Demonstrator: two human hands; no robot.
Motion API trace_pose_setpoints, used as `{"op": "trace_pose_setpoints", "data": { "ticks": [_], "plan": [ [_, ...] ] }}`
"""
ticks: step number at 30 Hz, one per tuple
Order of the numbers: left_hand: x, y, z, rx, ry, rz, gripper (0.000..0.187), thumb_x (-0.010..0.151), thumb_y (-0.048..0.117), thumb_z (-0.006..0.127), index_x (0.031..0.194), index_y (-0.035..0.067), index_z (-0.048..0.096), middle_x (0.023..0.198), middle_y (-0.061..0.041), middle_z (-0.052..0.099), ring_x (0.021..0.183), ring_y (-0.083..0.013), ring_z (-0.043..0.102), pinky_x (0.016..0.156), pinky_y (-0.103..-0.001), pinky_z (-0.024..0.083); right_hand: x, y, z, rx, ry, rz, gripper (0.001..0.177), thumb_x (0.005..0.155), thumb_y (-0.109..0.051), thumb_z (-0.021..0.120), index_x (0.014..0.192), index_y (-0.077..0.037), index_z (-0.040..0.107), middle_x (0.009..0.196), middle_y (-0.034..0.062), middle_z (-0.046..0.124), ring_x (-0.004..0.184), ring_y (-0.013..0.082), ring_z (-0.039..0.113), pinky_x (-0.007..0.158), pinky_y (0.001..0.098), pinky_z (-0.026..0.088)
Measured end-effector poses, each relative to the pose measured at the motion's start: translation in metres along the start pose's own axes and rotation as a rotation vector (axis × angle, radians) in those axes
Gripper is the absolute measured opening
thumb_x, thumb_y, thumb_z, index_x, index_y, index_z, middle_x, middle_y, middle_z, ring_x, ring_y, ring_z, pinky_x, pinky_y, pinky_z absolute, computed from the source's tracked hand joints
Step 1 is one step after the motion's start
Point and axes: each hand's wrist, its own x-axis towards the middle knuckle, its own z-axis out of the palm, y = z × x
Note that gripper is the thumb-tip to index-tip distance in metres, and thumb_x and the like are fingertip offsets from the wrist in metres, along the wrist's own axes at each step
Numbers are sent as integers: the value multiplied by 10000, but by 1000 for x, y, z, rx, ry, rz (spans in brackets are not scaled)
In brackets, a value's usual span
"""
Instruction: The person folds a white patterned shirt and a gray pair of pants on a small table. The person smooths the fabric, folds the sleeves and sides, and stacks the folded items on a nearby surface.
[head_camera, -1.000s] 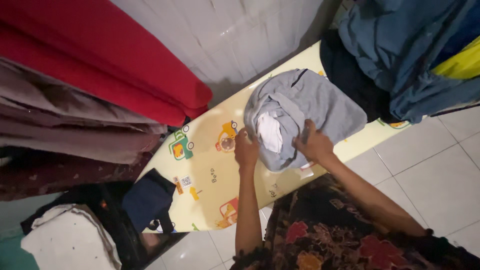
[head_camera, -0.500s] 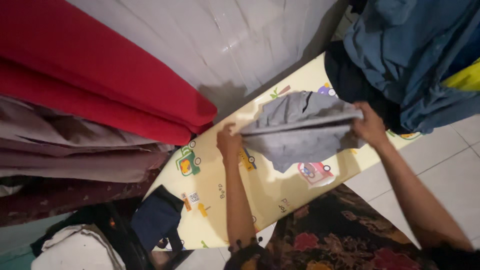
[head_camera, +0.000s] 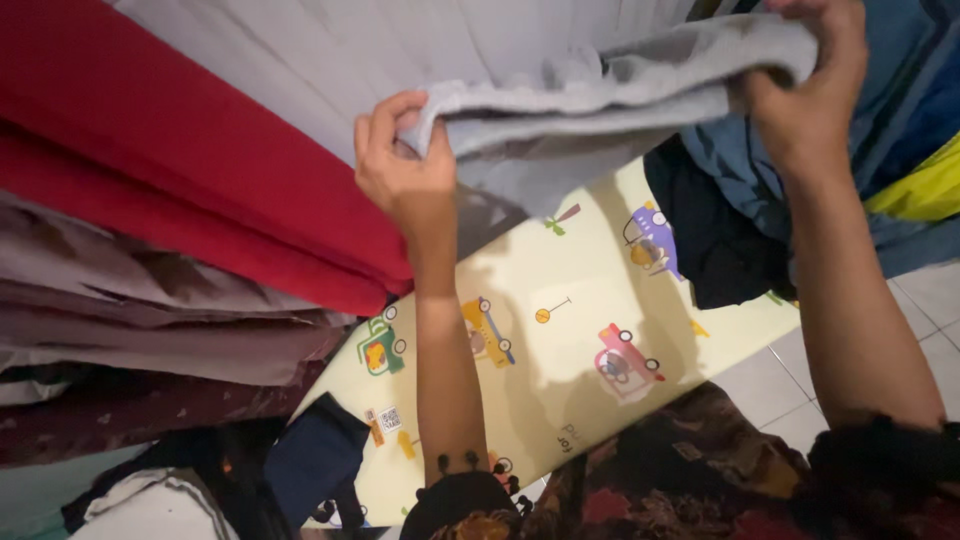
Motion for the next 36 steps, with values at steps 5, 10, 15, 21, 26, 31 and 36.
{"op": "trace_pose_setpoints", "data": {
  "ticks": [5,10,15,21,26,31,36],
  "plan": [
    [-47,-77,-11,182,4,-79,444,793,-61,569,1185,101,698,1104,-133,627,1030,-312,653,881,-430,523,-62,5,-17,-523,-70,118,550,812,-111,850,1315,-80,629,1227,187,564,1047,371,571,874,416,503],
    [-207,-210,-11,269,-290,-298,165,807,59,702,970,31,694,957,-177,693,914,-370,661,817,-451,515,-214,79,-4,-532,-262,314,732,704,-127,811,1397,-31,597,1236,274,684,1045,444,666,879,477,527],
    [-359,-262,-32,368,-486,-429,338,621,177,824,905,38,705,858,-152,718,778,-335,694,725,-423,557,-363,108,6,-469,-450,896,633,691,-263,931,1256,-104,695,872,224,716,820,352,704,761,439,548],
    [-311,-243,-45,414,-206,-718,523,868,75,576,1386,117,517,982,-202,736,851,-369,728,813,-468,561,-351,120,2,-476,-239,439,608,648,-61,749,1254,-84,704,1066,153,720,990,373,645,878,430,533],
    [-161,-197,19,-12,-73,-196,531,878,-52,503,1406,-8,523,1397,-256,583,1282,-381,557,1041,-453,430,-181,126,37,-150,-74,282,322,854,-3,517,1085,-47,738,1091,172,734,1055,339,714,994,397,541],
    [-75,-123,31,-831,11,-320,452,804,-121,429,1186,115,480,1180,8,491,1068,-193,582,918,-388,599,-40,65,21,-127,209,-2,296,868,108,608,1121,11,728,1089,147,668,1048,272,665,944,331,515],
    [-109,-98,-20,-231,63,25,456,746,-161,552,1139,65,501,1074,-99,527,1060,-211,570,992,-326,488,-84,10,-9,70,113,55,170,1016,93,652,1136,23,555,1123,71,613,1113,170,621,1021,276,504]
  ]
}}
